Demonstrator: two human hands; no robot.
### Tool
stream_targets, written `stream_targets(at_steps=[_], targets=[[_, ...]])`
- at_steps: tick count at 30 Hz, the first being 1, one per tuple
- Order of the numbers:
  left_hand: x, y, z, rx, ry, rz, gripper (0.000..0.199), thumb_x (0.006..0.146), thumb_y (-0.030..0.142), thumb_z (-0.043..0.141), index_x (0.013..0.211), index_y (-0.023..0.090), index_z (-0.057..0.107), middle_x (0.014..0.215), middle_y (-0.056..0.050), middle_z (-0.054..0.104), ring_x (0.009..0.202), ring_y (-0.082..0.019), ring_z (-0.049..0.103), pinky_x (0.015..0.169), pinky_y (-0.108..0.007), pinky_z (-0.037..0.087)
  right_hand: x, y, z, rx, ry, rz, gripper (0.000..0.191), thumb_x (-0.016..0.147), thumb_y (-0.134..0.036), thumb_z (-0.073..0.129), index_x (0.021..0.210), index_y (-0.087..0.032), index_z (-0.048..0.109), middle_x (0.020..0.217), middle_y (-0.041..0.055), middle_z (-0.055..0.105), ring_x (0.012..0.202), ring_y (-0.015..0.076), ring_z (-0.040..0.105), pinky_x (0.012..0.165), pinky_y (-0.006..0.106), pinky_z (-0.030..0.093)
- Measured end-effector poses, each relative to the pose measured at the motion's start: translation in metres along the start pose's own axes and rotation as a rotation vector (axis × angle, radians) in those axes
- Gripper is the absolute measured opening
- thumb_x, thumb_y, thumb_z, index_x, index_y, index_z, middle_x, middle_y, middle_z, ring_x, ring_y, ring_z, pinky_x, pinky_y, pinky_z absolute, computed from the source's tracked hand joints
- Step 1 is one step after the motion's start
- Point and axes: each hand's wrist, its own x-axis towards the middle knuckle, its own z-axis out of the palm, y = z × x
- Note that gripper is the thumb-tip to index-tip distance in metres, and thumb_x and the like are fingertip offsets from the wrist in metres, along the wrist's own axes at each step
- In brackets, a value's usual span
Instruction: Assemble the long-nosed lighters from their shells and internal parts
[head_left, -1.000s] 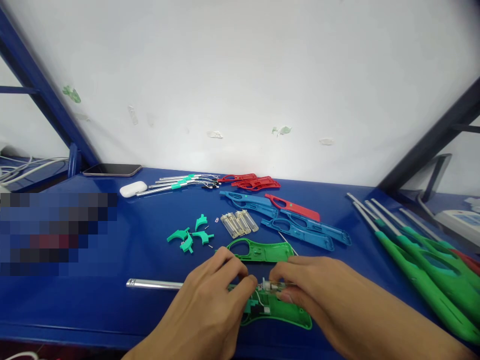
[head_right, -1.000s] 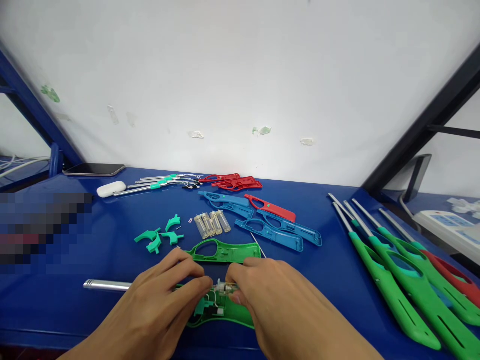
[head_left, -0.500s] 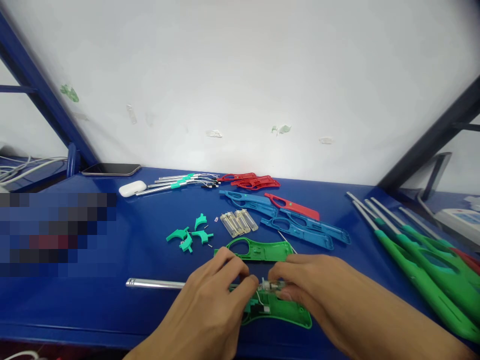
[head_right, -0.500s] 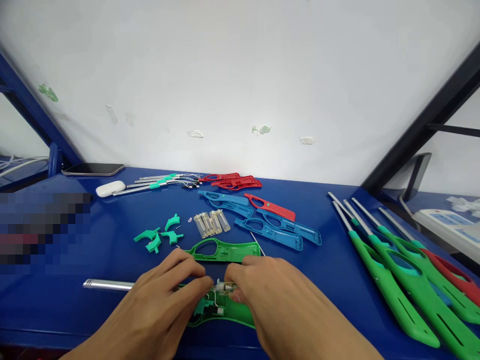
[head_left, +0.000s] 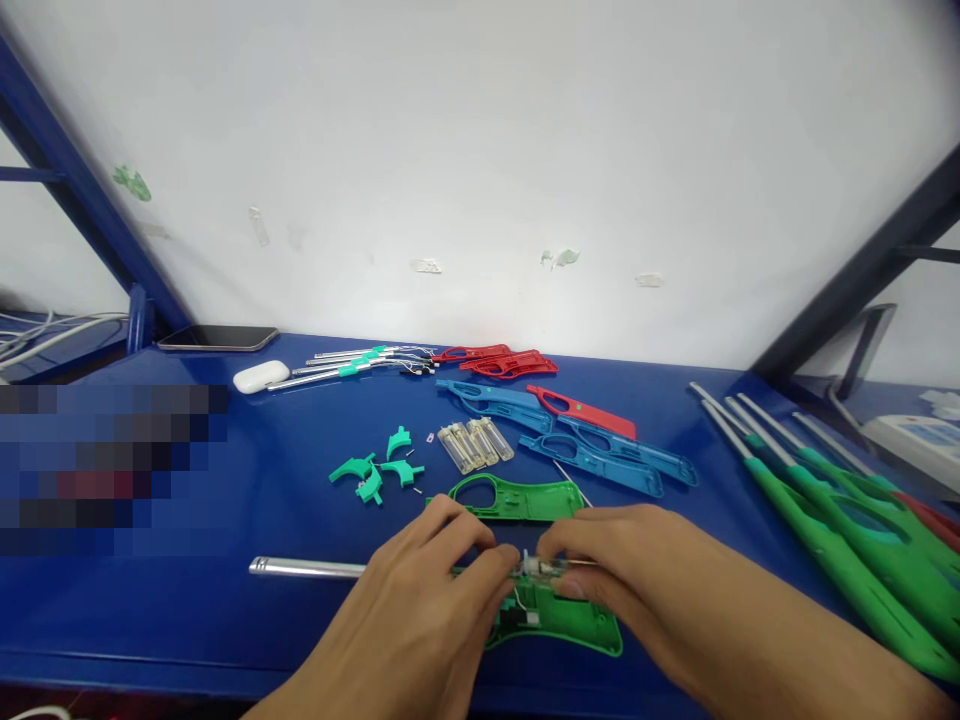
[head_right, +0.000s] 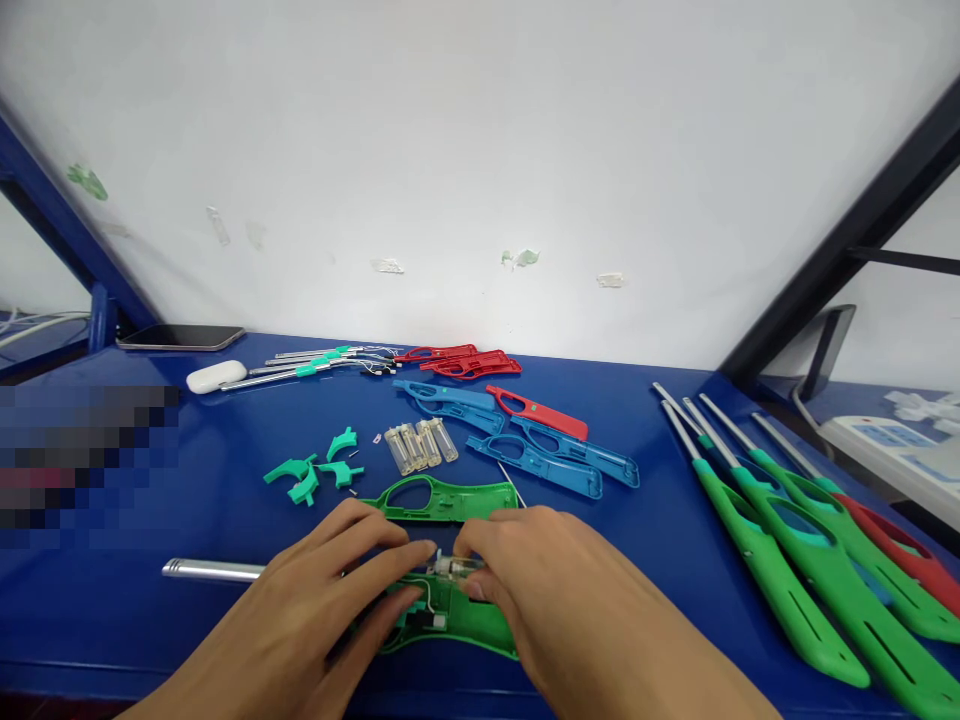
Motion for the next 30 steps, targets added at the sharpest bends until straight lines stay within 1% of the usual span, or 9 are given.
stream_targets(at_steps=[2, 4, 6, 8, 13, 17, 20, 25, 30], targets=[[-0.002, 0.003, -0.002, 0.042, -0.007, -0.034, 0.024, 0.106, 0.014, 0.056, 0.126, 0.018, 0.068, 0.108, -0.006, 0.076, 0.097, -0.026, 0.068, 0.092, -0.045, 0.063, 0.003, 0.002, 0.003, -0.005, 0.004, 0.010, 0.025, 0.105, -0.035, 0.068, 0.125, -0.020, 0.069, 0.111, 0.0042, 0.075, 0.092, 0.0178, 0.074, 0.082, 0.037, 0.064], [-0.005, 0.006, -0.003, 0.095, 0.000, -0.046, 0.038, 0.103, 0.028, 0.068, 0.139, 0.018, 0.063, 0.117, -0.008, 0.076, 0.106, -0.030, 0.070, 0.097, -0.049, 0.063, 0.005, 0.005, 0.007, -0.013, -0.003, 0.024, 0.022, 0.106, -0.033, 0.067, 0.123, -0.020, 0.070, 0.106, 0.0028, 0.075, 0.086, 0.0160, 0.073, 0.080, 0.035, 0.064], [-0.007, 0.008, -0.002, 0.132, 0.009, -0.046, 0.052, 0.096, 0.035, 0.080, 0.141, 0.019, 0.061, 0.121, -0.009, 0.076, 0.110, -0.032, 0.070, 0.097, -0.049, 0.063, 0.005, 0.008, 0.009, -0.016, -0.014, 0.032, 0.024, 0.106, -0.035, 0.067, 0.124, -0.019, 0.069, 0.113, 0.0047, 0.074, 0.090, 0.0168, 0.073, 0.081, 0.036, 0.064], [-0.008, 0.009, 0.000, 0.151, -0.005, -0.042, 0.054, 0.092, 0.034, 0.085, 0.138, 0.020, 0.062, 0.120, -0.008, 0.076, 0.108, -0.032, 0.072, 0.095, -0.048, 0.064, 0.003, 0.011, 0.008, -0.016, -0.017, 0.032, 0.030, 0.105, -0.038, 0.068, 0.128, -0.020, 0.068, 0.125, 0.0076, 0.072, 0.101, 0.0202, 0.073, 0.086, 0.040, 0.064], [-0.009, 0.005, 0.006, 0.108, -0.070, -0.043, 0.038, 0.095, 0.027, 0.080, 0.130, 0.023, 0.066, 0.115, -0.005, 0.077, 0.103, -0.029, 0.074, 0.096, -0.049, 0.064, 0.000, 0.014, 0.004, -0.018, 0.003, 0.026, 0.034, 0.104, -0.041, 0.068, 0.133, -0.023, 0.067, 0.138, 0.0092, 0.067, 0.115, 0.0249, 0.070, 0.096, 0.045, 0.061], [-0.007, 0.004, 0.005, 0.044, -0.141, -0.088, 0.025, 0.098, 0.024, 0.076, 0.121, 0.025, 0.068, 0.113, -0.003, 0.076, 0.103, -0.029, 0.073, 0.098, -0.052, 0.062, 0.002, 0.011, 0.010, -0.003, 0.003, 0.013, 0.022, 0.106, -0.034, 0.066, 0.124, -0.022, 0.071, 0.124, 0.0058, 0.073, 0.103, 0.0189, 0.073, 0.091, 0.038, 0.062], [-0.004, 0.005, 0.002, 0.017, -0.175, -0.113, 0.025, 0.099, 0.021, 0.073, 0.123, 0.025, 0.067, 0.114, -0.003, 0.075, 0.105, -0.030, 0.072, 0.098, -0.055, 0.061, 0.000, 0.006, 0.016, 0.000, 0.021, 0.014, 0.013, 0.107, -0.029, 0.065, 0.114, -0.024, 0.075, 0.112, 0.0015, 0.076, 0.094, 0.0145, 0.073, 0.090, 0.032, 0.061], [-0.005, 0.006, 0.001, 0.000, -0.187, -0.127, 0.027, 0.101, 0.022, 0.070, 0.128, 0.025, 0.066, 0.115, -0.004, 0.073, 0.107, -0.030, 0.070, 0.100, -0.057, 0.060, -0.004, 0.007, 0.012, -0.040, 0.100, 0.048, 0.034, 0.104, -0.040, 0.069, 0.132, -0.020, 0.067, 0.134, 0.0090, 0.069, 0.111, 0.0245, 0.071, 0.093, 0.045, 0.062], [-0.004, 0.007, -0.001, -0.037, -0.254, -0.167, 0.018, 0.102, 0.021, 0.069, 0.120, 0.024, 0.068, 0.113, -0.004, 0.072, 0.107, -0.030, 0.068, 0.101, -0.055, 0.058, -0.001, 0.012, 0.004, -0.042, 0.080, 0.019, 0.035, 0.104, -0.040, 0.068, 0.134, -0.022, 0.067, 0.139, 0.0094, 0.067, 0.115, 0.0252, 0.070, 0.097, 0.046, 0.061]])
